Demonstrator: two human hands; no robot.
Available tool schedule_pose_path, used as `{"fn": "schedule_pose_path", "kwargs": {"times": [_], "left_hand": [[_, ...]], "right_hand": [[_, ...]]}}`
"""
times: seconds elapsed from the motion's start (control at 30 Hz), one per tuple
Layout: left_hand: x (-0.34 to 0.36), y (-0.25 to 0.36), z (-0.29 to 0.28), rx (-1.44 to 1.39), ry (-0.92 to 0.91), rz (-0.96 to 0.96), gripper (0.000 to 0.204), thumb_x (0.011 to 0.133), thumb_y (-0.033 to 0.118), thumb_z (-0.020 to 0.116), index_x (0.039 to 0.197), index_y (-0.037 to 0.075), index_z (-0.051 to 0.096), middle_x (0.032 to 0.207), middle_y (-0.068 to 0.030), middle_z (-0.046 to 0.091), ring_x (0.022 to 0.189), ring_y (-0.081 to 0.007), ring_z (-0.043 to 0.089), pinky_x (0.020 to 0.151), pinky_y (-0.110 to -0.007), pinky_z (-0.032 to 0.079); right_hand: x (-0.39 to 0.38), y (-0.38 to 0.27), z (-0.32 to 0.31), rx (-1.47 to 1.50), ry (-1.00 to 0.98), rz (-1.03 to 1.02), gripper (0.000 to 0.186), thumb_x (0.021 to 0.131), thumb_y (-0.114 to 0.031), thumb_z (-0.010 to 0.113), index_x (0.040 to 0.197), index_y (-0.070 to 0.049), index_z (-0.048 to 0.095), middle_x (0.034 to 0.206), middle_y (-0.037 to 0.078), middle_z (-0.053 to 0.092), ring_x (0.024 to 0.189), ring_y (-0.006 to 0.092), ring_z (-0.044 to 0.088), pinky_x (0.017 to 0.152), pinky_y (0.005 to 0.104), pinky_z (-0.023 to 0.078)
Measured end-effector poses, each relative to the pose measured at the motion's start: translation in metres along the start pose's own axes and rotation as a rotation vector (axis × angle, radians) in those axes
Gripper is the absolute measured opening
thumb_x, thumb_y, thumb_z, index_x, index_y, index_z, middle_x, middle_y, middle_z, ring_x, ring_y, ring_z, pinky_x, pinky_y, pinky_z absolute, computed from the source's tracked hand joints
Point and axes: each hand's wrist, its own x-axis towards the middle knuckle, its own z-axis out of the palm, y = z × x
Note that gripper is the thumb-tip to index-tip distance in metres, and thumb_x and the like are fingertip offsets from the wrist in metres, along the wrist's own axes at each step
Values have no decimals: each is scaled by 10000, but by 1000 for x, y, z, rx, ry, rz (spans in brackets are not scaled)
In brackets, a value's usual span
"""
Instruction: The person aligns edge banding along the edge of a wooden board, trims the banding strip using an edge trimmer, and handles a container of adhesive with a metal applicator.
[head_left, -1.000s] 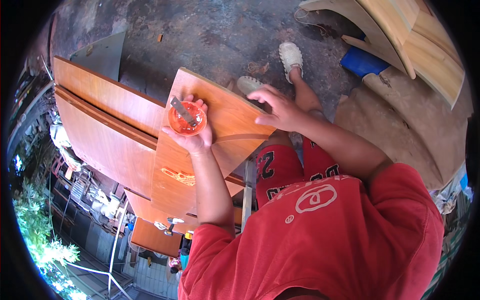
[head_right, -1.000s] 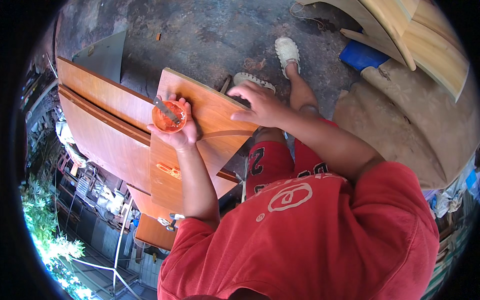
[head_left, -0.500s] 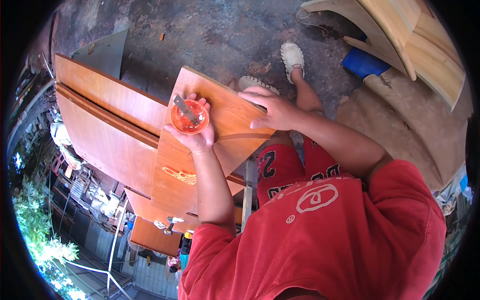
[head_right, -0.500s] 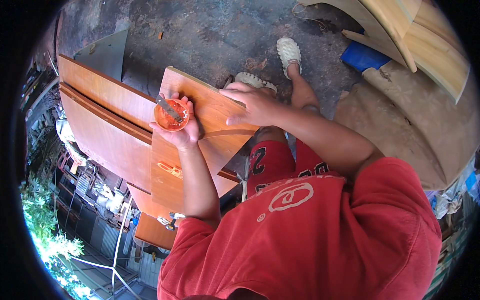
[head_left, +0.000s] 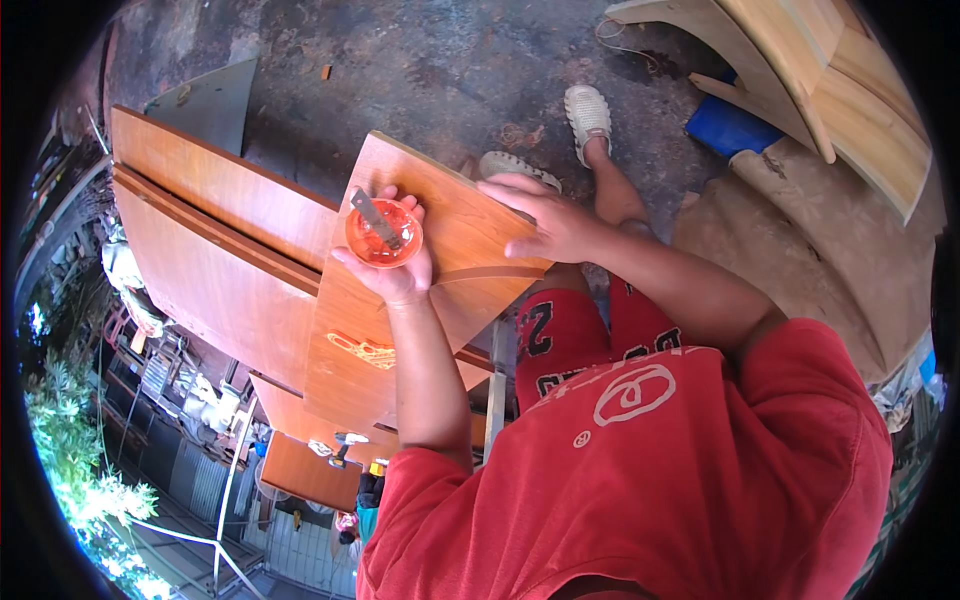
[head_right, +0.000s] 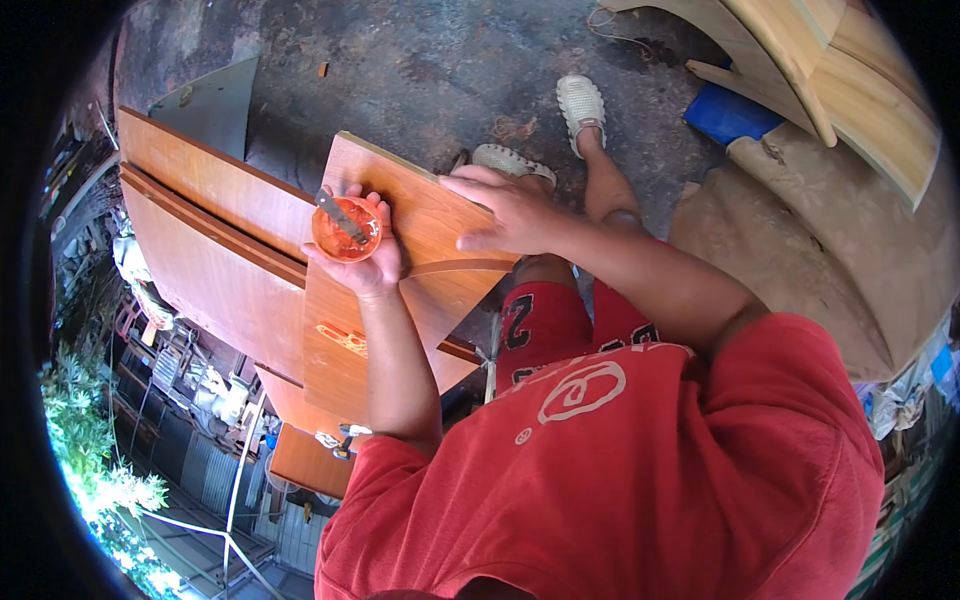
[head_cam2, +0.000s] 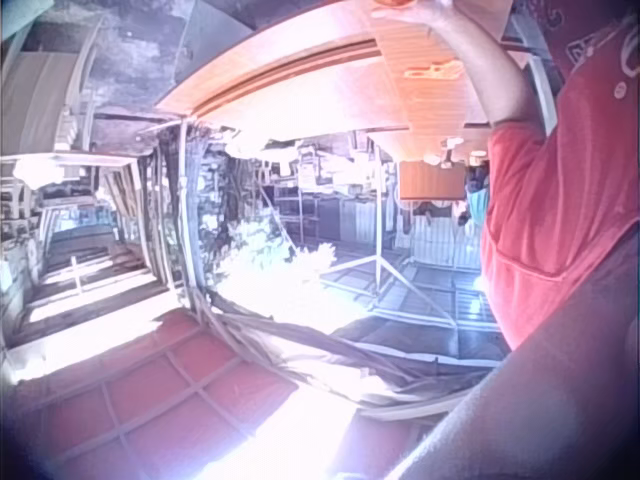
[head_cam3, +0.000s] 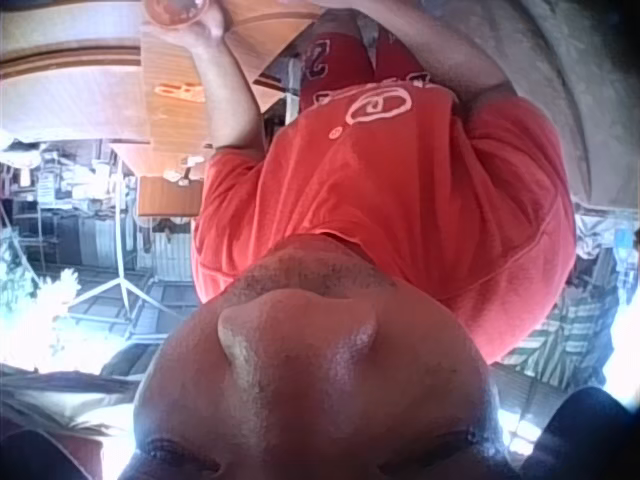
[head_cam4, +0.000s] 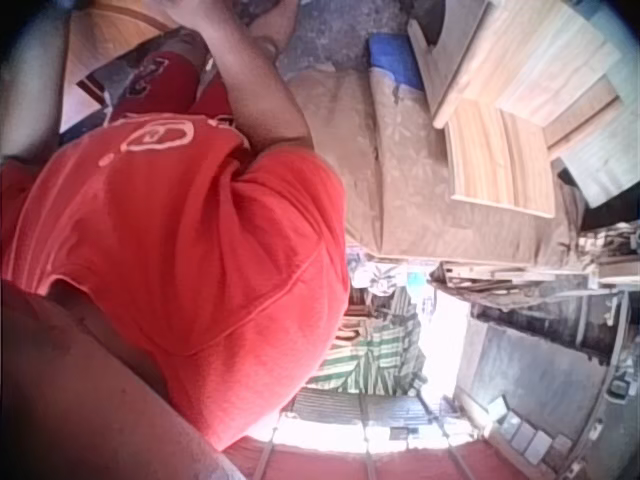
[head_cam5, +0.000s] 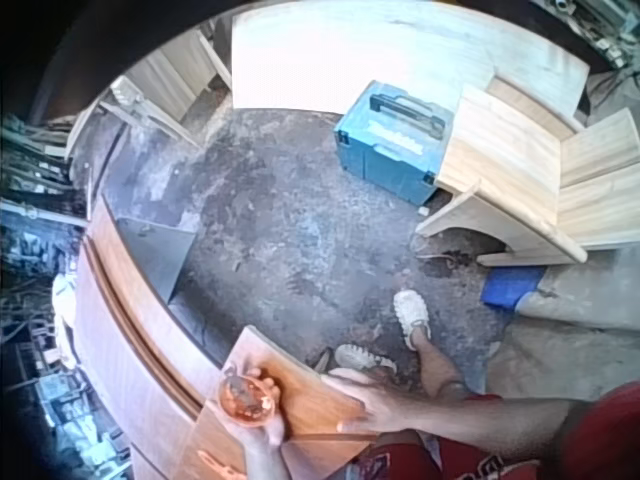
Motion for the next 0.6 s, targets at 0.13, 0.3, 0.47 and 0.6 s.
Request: {"fn": "schedule_pose_path", "kwargs": {"times": [0.13, 0.3, 0.47, 0.6], "left_hand": [[1, -1, 2, -19, -16, -8, 873, 846, 748, 399, 1387, 63, 385, 1259, -222, 521, 1032, -343, 615, 884, -449, 527], [-1, 0, 2, -6, -5, -6, 869, 848, 748, 394, 1388, 68, 384, 1261, -222, 521, 1031, -340, 617, 889, -446, 524], [0, 0, 0, -34, -36, -5, 862, 847, 746, 401, 1397, 83, 380, 1259, -220, 520, 1037, -342, 613, 893, -446, 522], [0, 0, 1, 14, -12, -12, 839, 832, 710, 495, 1403, 108, 368, 1232, -184, 538, 1051, -338, 577, 893, -446, 517]], "right_hand": [[28, 5, 12, 47, 65, -58, 830, 834, -535, 639, 1430, -25, 370, 1421, 214, 372, 1316, 345, 387, 1077, 398, 320], [47, 5, 12, 97, 81, -105, 826, 855, -540, 606, 1441, -17, 349, 1425, 224, 364, 1339, 346, 360, 1101, 396, 286], [34, 3, 11, 11, 43, -5, 848, 842, -554, 613, 1441, -16, 343, 1440, 228, 347, 1345, 353, 350, 1104, 409, 281], [11, -5, 8, -24, 33, -6, 863, 836, -562, 614, 1440, -10, 338, 1439, 234, 346, 1345, 366, 345, 1103, 422, 283]]}}
